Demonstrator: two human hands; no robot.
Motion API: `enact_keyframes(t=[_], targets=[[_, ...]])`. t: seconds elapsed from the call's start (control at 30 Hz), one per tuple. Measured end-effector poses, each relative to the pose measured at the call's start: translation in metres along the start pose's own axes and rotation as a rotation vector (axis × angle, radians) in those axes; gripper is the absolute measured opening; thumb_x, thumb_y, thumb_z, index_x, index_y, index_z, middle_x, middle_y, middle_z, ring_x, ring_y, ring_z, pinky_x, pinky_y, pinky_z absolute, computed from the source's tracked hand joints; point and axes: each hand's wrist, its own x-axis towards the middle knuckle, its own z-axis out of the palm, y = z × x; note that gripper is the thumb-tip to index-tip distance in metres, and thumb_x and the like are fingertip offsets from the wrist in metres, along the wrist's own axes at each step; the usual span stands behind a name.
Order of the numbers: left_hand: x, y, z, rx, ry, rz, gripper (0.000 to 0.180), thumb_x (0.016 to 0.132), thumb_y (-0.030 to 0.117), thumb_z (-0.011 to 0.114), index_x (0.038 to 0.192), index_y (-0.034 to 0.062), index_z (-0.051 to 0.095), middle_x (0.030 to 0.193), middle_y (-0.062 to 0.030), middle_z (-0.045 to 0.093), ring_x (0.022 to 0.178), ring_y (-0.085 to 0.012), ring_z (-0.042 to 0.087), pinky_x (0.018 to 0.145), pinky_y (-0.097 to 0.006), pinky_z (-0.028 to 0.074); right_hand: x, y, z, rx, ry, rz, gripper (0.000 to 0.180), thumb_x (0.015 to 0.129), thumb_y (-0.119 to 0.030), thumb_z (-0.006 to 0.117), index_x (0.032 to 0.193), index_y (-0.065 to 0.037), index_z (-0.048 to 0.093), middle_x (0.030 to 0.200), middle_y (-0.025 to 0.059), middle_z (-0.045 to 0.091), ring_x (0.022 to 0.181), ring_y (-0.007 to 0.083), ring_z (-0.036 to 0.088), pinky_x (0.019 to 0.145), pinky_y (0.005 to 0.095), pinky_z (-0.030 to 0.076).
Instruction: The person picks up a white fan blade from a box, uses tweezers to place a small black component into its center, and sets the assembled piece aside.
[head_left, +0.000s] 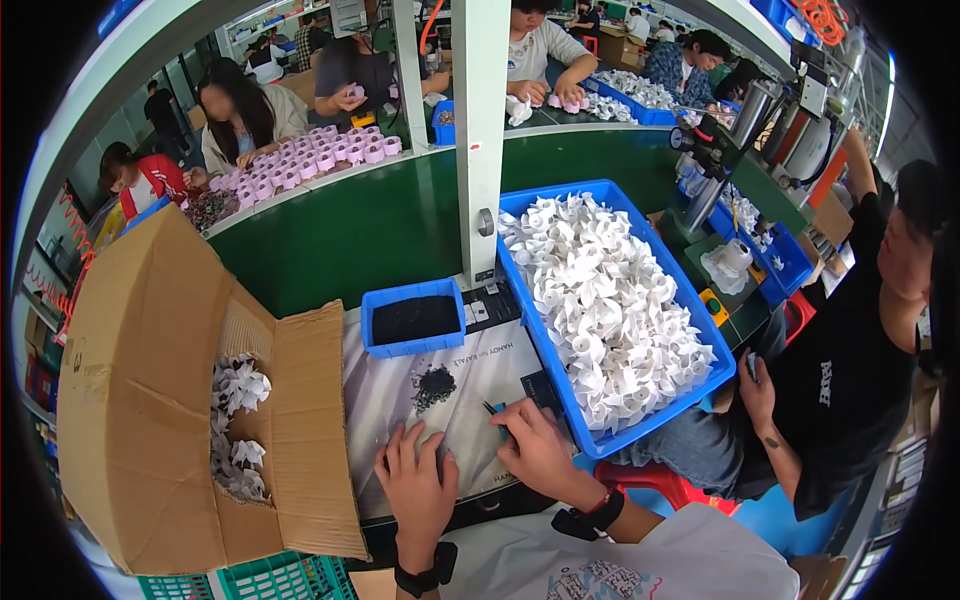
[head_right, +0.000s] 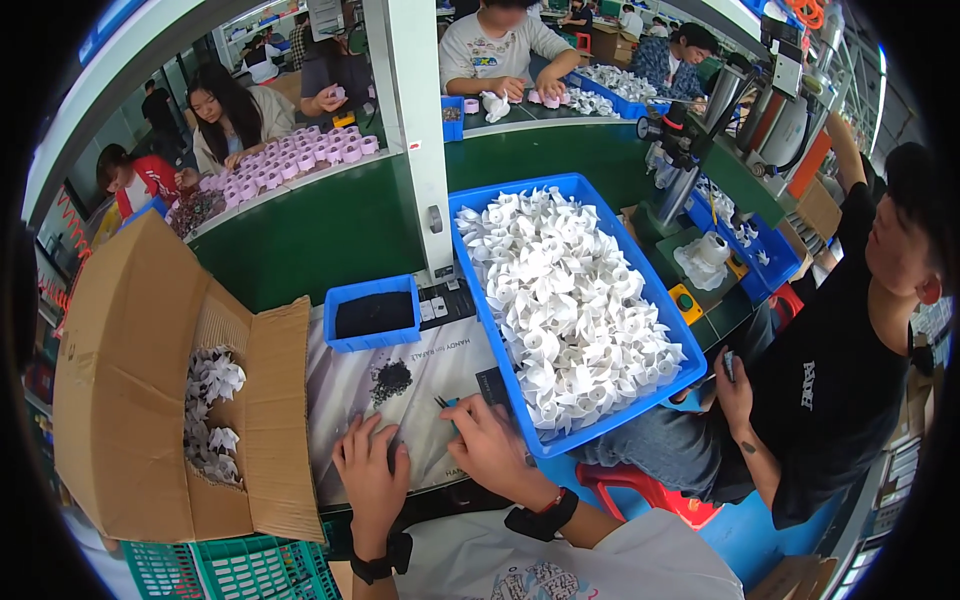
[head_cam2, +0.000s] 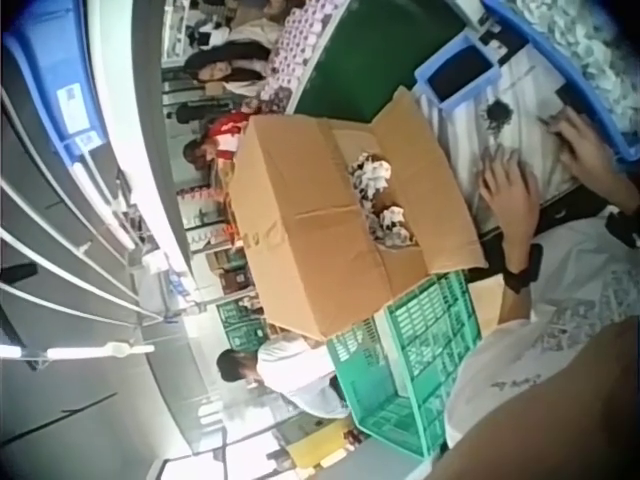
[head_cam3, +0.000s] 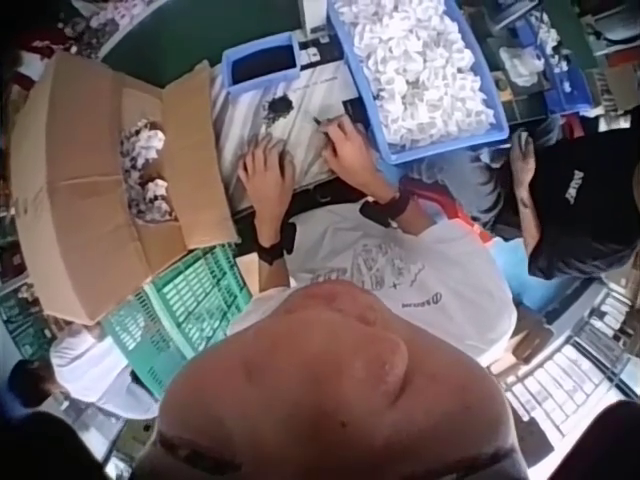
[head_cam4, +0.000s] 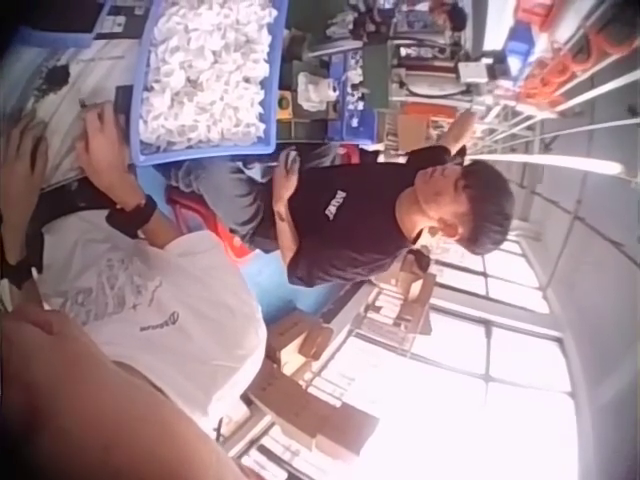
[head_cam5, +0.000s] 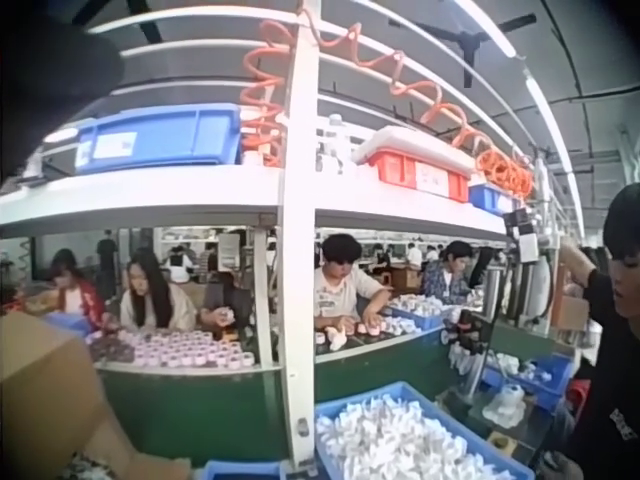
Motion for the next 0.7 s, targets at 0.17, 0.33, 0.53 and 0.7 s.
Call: enact_keyframes(t=[0.17,0.33,0.53,0.7], targets=[[0.0000,-0.0003,0.0002,-0.006,0.008,0.009,0.031,0.084,0.014,0.065,0.114,0.0091,0.062,0.128,-0.0094,0.057,0.130,-0.0339,0.046,0.106,-0.050,0.030,0.0041,-0.0001,-0.0027,0.040,0.039,-0.069,0.035,0.068,0.003,0.064,0.100,-0.009,0.062,0.098,0.0075,0.056,0.089,0.0286,0.056,0.076,0.0382,0.043],[0.0011,0.0005,-0.0012,-0.018,0.013,0.006,0.030,0.083,0.014,0.065,0.113,0.0090,0.062,0.128,-0.0095,0.057,0.129,-0.0339,0.046,0.106,-0.050,0.030,0.0044,0.0027,-0.0013,0.051,0.058,-0.102,0.031,0.067,0.004,0.063,0.095,-0.008,0.063,0.093,0.0076,0.056,0.088,0.0284,0.056,0.076,0.0381,0.043],[0.0008,0.0001,-0.0009,-0.023,0.017,0.006,0.030,0.083,0.014,0.065,0.113,0.0092,0.062,0.128,-0.0094,0.057,0.129,-0.0337,0.047,0.106,-0.050,0.031,0.0016,0.0042,-0.0002,0.087,0.082,-0.094,0.027,0.068,0.005,0.064,0.092,-0.006,0.064,0.093,0.0087,0.057,0.087,0.0295,0.057,0.076,0.0384,0.045],[0.0004,0.0000,-0.0006,-0.014,0.022,0.007,0.031,0.082,0.014,0.065,0.113,0.0094,0.063,0.128,-0.0092,0.057,0.129,-0.0336,0.047,0.106,-0.050,0.031,0.0014,0.0043,0.0017,0.182,0.119,-0.111,0.022,0.079,0.011,0.062,0.096,-0.003,0.064,0.101,0.0129,0.058,0.085,0.0305,0.062,0.071,0.0359,0.051]])
